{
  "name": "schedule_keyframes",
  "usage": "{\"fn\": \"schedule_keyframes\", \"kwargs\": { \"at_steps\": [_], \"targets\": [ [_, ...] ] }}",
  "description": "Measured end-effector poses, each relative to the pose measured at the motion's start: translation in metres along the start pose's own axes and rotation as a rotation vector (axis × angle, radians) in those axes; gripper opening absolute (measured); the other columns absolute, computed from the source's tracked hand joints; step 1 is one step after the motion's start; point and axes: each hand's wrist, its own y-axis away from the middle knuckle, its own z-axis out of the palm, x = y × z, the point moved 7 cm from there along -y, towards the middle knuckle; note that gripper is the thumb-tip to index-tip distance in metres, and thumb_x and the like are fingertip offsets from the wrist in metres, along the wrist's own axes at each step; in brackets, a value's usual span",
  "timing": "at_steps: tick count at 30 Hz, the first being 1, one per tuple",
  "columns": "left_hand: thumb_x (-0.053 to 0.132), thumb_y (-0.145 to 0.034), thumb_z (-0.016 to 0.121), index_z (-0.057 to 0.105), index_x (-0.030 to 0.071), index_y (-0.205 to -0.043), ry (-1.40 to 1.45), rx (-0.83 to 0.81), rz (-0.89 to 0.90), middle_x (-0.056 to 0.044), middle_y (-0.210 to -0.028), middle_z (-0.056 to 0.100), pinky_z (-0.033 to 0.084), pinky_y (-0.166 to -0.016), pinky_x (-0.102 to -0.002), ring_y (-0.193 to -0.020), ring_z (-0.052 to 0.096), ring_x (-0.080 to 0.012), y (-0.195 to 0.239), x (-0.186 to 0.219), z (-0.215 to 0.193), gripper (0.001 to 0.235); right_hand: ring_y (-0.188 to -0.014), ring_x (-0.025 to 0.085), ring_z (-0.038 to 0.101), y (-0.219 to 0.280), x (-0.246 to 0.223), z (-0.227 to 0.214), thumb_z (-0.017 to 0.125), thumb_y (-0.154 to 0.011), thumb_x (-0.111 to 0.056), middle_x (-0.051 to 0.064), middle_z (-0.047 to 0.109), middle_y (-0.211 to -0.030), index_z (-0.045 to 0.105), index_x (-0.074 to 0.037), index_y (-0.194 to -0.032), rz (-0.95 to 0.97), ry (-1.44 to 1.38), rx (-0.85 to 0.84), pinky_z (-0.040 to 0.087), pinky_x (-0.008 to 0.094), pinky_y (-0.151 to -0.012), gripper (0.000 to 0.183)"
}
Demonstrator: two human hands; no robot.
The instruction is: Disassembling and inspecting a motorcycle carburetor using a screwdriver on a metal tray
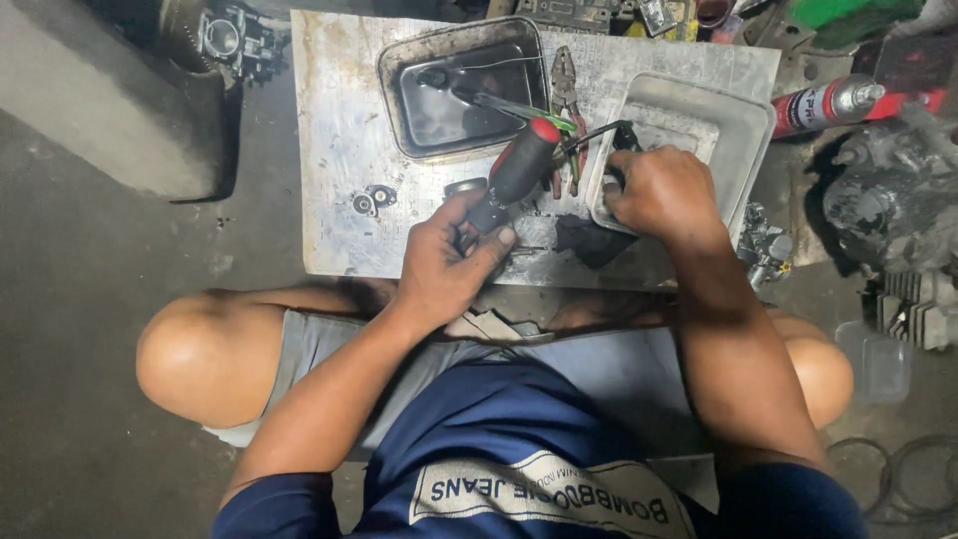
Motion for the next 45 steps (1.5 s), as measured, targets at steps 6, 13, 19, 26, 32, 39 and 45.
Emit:
{"fn": "schedule_keyframes", "kwargs": {
  "at_steps": [6, 13, 19, 26, 32, 39, 45],
  "targets": [
    [0.014, -0.093, 0.073, 0.069, 0.004, -0.119, -0.005, 0.000, 0.029, -0.014, -0.078, 0.074, 0.056, -0.070, -0.033, -0.068, 0.065, -0.0150, 0.000, 0.008, -0.003, 0.029, -0.089, 0.050, 0.074, 0.005, -0.009, -0.007, 0.076, -0.083, -0.033, 0.027, 0.076, -0.087, 0.078, -0.010, -0.118, 0.029, -0.008, -0.054, 0.058, 0.060, -0.076, 0.042],
    [0.013, -0.094, 0.072, 0.068, 0.004, -0.119, 0.034, 0.009, 0.050, -0.014, -0.078, 0.074, 0.058, -0.071, -0.034, -0.065, 0.070, -0.0177, -0.003, 0.011, -0.006, 0.027, -0.092, 0.046, 0.075, -0.002, 0.004, 0.009, 0.074, -0.085, -0.034, 0.023, 0.078, -0.089, 0.079, -0.015, -0.120, 0.037, 0.096, -0.063, 0.060, 0.057, -0.079, 0.040],
    [0.011, -0.092, 0.075, 0.068, 0.004, -0.117, 0.011, 0.104, 0.075, -0.013, -0.084, 0.073, 0.056, -0.076, -0.039, -0.077, 0.068, -0.0197, -0.004, 0.017, -0.017, 0.027, -0.094, 0.050, 0.073, 0.004, 0.005, 0.000, 0.070, -0.084, -0.035, 0.027, 0.076, -0.090, 0.080, -0.012, -0.112, 0.117, 0.032, -0.052, 0.058, 0.058, -0.084, 0.037],
    [0.010, -0.090, 0.077, 0.068, 0.003, -0.107, -0.103, 0.213, 0.064, -0.011, -0.078, 0.065, 0.054, -0.076, -0.039, -0.078, 0.063, -0.0205, -0.001, 0.011, -0.034, 0.020, -0.089, 0.045, 0.072, 0.040, -0.016, -0.040, 0.079, -0.080, -0.035, 0.022, 0.072, -0.084, 0.075, -0.008, -0.108, 0.040, -0.207, 0.155, 0.057, 0.055, -0.077, 0.039],
    [0.014, -0.091, 0.075, 0.067, 0.004, -0.106, -0.113, 0.213, 0.009, -0.011, -0.080, 0.069, 0.056, -0.079, -0.041, -0.080, 0.068, -0.0221, -0.001, 0.004, -0.035, 0.019, -0.073, 0.036, 0.069, 0.073, -0.085, -0.057, 0.077, -0.085, -0.013, 0.012, 0.066, -0.076, 0.073, -0.008, -0.096, -0.542, -0.341, 0.494, 0.056, 0.044, -0.064, 0.014],
    [0.013, -0.091, 0.075, 0.067, 0.002, -0.110, -0.183, 0.206, 0.018, -0.017, -0.083, 0.071, 0.057, -0.077, -0.045, -0.083, 0.071, -0.0268, -0.002, 0.000, -0.033, 0.023, -0.076, 0.033, 0.072, 0.081, -0.126, -0.031, 0.076, -0.088, -0.007, 0.011, 0.069, -0.083, 0.072, -0.005, -0.094, -0.707, -0.403, 0.534, 0.059, 0.041, -0.063, 0.007],
    [0.018, -0.090, 0.075, 0.068, 0.003, -0.113, -0.234, 0.199, -0.013, -0.015, -0.077, 0.068, 0.055, -0.071, -0.043, -0.074, 0.069, -0.0263, -0.005, -0.008, -0.031, 0.028, -0.072, 0.030, 0.073, 0.075, -0.132, -0.028, 0.072, -0.093, -0.011, 0.011, 0.069, -0.080, 0.073, -0.004, -0.094, -0.778, -0.475, 0.484, 0.059, 0.037, -0.062, 0.007]
  ]
}}
